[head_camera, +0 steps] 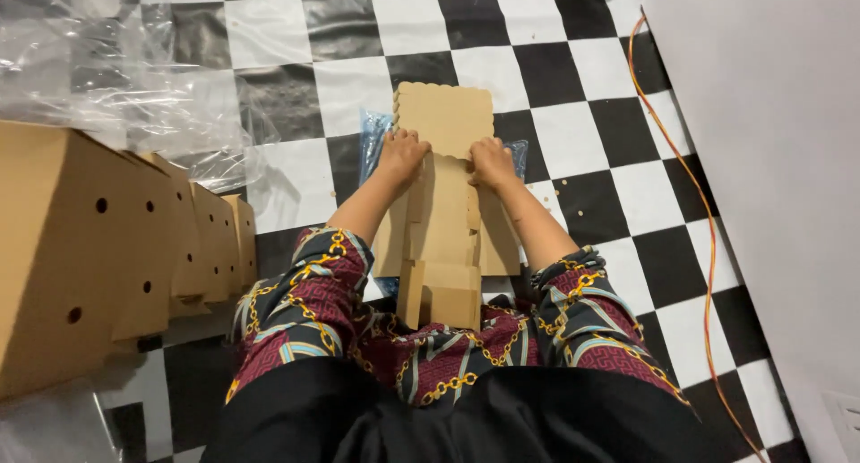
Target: Assembling cardboard boxes by folding flat sheets and tucking in flaps
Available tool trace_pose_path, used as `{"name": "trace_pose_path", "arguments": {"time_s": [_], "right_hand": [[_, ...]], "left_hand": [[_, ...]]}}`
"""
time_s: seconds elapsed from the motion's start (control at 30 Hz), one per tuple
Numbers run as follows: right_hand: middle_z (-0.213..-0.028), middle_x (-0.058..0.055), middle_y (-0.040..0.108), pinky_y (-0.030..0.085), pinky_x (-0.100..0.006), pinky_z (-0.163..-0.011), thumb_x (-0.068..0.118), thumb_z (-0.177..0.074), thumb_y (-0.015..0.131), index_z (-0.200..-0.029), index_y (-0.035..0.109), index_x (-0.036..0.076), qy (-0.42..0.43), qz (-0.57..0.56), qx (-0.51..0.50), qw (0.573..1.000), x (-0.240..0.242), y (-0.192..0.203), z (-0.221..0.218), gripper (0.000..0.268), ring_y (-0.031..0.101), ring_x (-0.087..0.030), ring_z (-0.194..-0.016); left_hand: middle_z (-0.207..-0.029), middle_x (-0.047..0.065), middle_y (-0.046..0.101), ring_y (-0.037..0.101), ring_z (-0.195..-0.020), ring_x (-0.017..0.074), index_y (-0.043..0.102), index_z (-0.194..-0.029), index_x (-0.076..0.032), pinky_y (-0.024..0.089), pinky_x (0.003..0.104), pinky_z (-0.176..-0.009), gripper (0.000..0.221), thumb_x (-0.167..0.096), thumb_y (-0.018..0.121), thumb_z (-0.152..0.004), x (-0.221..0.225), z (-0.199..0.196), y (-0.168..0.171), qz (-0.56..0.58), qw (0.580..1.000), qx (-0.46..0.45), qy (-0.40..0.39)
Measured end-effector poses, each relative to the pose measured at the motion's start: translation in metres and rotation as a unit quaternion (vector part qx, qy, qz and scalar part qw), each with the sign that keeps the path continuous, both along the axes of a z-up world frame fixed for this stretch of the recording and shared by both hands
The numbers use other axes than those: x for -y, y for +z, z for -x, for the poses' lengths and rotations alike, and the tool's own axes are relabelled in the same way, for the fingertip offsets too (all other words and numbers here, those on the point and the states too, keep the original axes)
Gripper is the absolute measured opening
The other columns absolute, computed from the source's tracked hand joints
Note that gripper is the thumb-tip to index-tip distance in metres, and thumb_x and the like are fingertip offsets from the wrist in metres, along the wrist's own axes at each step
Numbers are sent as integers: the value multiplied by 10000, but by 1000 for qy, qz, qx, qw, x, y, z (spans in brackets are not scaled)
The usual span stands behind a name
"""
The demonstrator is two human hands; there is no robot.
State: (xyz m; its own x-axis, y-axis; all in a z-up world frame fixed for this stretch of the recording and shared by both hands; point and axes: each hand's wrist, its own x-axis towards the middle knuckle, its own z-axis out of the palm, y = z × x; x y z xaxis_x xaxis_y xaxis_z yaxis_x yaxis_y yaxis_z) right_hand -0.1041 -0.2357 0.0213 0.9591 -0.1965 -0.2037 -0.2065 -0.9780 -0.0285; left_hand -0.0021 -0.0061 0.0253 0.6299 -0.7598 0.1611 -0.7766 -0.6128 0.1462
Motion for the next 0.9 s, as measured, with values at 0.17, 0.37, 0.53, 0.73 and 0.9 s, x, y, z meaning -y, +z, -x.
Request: {"name": "trace_pose_path", "arguments": {"time_s": [0.17, 0.37, 0.53, 0.73, 0.9], "right_hand": [[-986, -88, 626, 571, -471, -778, 235, -731, 864, -1012, 600, 134, 18, -26, 75, 997, -12, -15, 11, 398, 657, -346, -994], [-733, 6, 565, 531, -307, -578, 241, -690, 757, -767, 597, 186, 116, 170, 267, 941, -30, -57, 36, 186, 640, -210, -740], [-799, -26, 548, 498, -319, -650, 163, -766, 690, -868, 591, 141, 127, 185, 250, 942, -48, -56, 68, 144, 593, -218, -788], [-949, -164, 599, 466, -463, -760, 166, -921, 584, -1303, 671, 135, 93, 105, 192, 971, -81, -2, 77, 393, 590, -365, -935], [-1007, -143, 544, 446, -511, -725, 220, -982, 479, -1349, 604, 273, 75, 92, 138, 983, -89, 46, 86, 392, 561, -375, -906]], "left_hand": [[-924, 28, 639, 597, -866, 240, 702, -921, -287, 397, 450, -865, 94, -204, 684, -882, 4, 4, -22, 59, 991, 120, -32], [-923, -9, 634, 598, -825, 200, 693, -919, -235, 443, 367, -751, 44, -279, 688, -914, -18, 27, -56, 49, 977, 176, -111], [-1003, 32, 719, 601, -896, 235, 751, -1070, -181, 458, 399, -792, 231, -213, 677, -854, -40, 52, -20, 4, 977, 181, -116], [-1176, 17, 608, 559, -1059, 245, 546, -1414, -263, 432, 414, -867, 805, -402, 872, -691, -36, 92, 67, -117, 983, 103, -98], [-1222, 72, 628, 572, -1089, 303, 625, -1371, -307, 382, 578, -967, 467, -253, 656, -908, -42, 108, 122, -155, 984, 64, -67]]}}
